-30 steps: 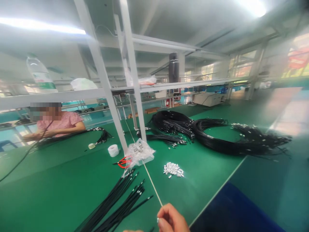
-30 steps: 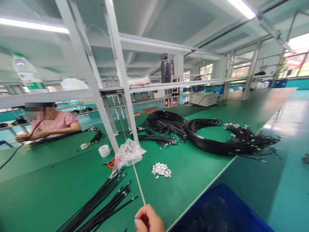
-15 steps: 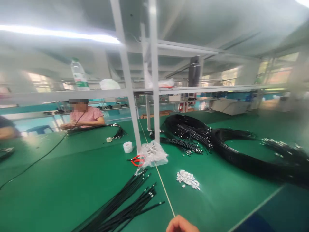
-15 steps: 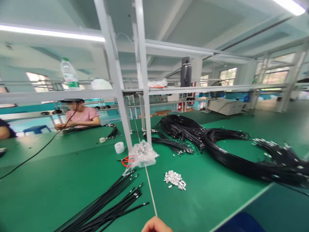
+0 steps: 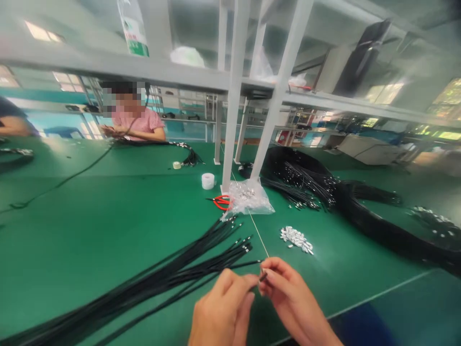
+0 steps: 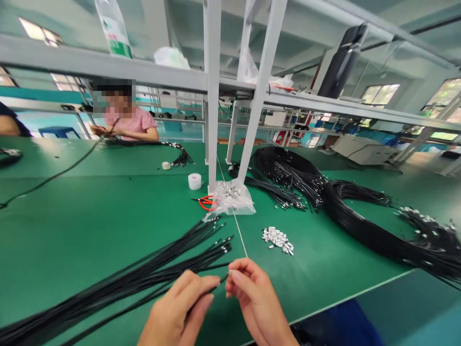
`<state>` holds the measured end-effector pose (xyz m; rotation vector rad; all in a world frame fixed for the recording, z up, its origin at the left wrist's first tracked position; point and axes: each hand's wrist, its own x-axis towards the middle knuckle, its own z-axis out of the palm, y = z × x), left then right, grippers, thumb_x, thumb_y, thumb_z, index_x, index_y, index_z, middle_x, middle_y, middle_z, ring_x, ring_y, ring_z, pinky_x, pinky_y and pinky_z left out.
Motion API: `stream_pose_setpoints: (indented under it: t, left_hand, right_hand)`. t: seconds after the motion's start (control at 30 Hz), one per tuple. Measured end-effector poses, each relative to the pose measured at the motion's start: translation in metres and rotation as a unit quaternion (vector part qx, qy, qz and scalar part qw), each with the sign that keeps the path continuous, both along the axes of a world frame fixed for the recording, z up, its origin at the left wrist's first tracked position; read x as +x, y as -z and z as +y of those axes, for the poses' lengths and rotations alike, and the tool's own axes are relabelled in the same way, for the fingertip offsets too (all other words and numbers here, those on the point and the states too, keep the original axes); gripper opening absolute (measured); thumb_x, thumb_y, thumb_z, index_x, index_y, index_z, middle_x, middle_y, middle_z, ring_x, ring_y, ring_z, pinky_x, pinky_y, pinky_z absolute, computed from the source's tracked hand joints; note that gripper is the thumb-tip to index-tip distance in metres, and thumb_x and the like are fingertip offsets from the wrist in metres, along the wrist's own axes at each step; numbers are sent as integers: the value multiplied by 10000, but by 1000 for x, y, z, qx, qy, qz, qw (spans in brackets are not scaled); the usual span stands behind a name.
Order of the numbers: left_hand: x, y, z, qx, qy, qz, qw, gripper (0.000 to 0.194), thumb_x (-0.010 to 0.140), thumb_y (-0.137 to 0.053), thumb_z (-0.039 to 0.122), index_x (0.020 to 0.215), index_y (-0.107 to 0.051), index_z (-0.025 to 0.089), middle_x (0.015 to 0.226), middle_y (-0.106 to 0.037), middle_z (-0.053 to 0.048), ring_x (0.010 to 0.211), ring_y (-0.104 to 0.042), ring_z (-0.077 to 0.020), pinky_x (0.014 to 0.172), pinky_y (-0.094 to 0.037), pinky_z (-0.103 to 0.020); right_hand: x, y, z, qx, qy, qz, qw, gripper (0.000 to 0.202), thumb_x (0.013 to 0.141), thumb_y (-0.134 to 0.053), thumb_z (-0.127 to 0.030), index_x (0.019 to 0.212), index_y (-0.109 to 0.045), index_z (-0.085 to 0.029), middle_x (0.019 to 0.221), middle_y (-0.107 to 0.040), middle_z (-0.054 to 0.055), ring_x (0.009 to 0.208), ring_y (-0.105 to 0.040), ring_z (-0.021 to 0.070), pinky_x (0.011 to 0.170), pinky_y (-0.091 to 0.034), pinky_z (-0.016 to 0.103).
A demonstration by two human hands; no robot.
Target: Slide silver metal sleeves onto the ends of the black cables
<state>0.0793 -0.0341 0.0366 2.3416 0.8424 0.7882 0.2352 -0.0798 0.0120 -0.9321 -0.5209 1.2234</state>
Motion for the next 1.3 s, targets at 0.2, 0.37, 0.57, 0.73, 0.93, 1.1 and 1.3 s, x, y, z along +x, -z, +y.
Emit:
stream_pose_setpoints:
  t: [0.2,0.37,0.57,0.73,0.93,1.1,1.3]
  left_hand:
    - [10,2,-1,-11,-5,19,1000,281,883,-367,198,1013,-589,311,841,-587,6,667,-596,-105,614,-452,-177]
    - [13,0,-9,4,-8,54,999,273,887,-363,195,1005,-575,319,841,-582,13,685,-595,-108,605,-440,-177]
    - [11,-3,-12,47,-13,126,991,284,889,-334,178,1005,-557,312,828,-571,7,662,-597,-126,578,-442,-206]
    - [12,-16,-12,18,-7,223,975,280,858,-363,148,948,-592,281,866,-575,-18,729,-613,-164,614,-442,-248]
    - [6,-23,-5,-209,47,88,973,309,778,-546,159,1050,-536,305,786,-624,63,707,-582,-111,618,-415,-183]
    - [5,-20,-10,-189,29,106,976,287,774,-573,173,1035,-535,286,800,-656,62,739,-596,-126,638,-410,-204]
    - [-23,-21,17,-32,-75,185,979,169,828,-554,266,996,-539,276,977,-620,36,854,-559,-137,745,-426,-237]
  right_hand:
    - [3,4,-14,13,0,38,999,105,787,-640,-197,884,-617,-165,708,-588,5,671,-529,109,636,-422,231]
    - [6,6,-21,15,-20,63,998,107,780,-644,-191,877,-621,-151,708,-587,16,658,-521,108,618,-419,229]
    - [4,4,-24,-5,-7,-10,1000,129,778,-649,-255,865,-618,-166,713,-577,7,674,-525,120,645,-422,248]
    - [11,2,-25,-40,-19,-256,966,145,781,-637,-318,817,-632,-178,716,-589,2,680,-533,132,672,-418,252]
    - [20,13,-27,-63,-128,-240,960,189,800,-583,-382,787,-628,-199,655,-568,-8,617,-510,137,597,-411,245]
    - [13,16,-29,-61,-134,-358,922,201,773,-609,-416,790,-637,-217,760,-610,14,738,-542,169,686,-422,248]
    - [2,17,-31,-72,-32,-257,963,218,707,-672,-405,751,-629,-196,629,-576,-1,612,-524,141,602,-426,240]
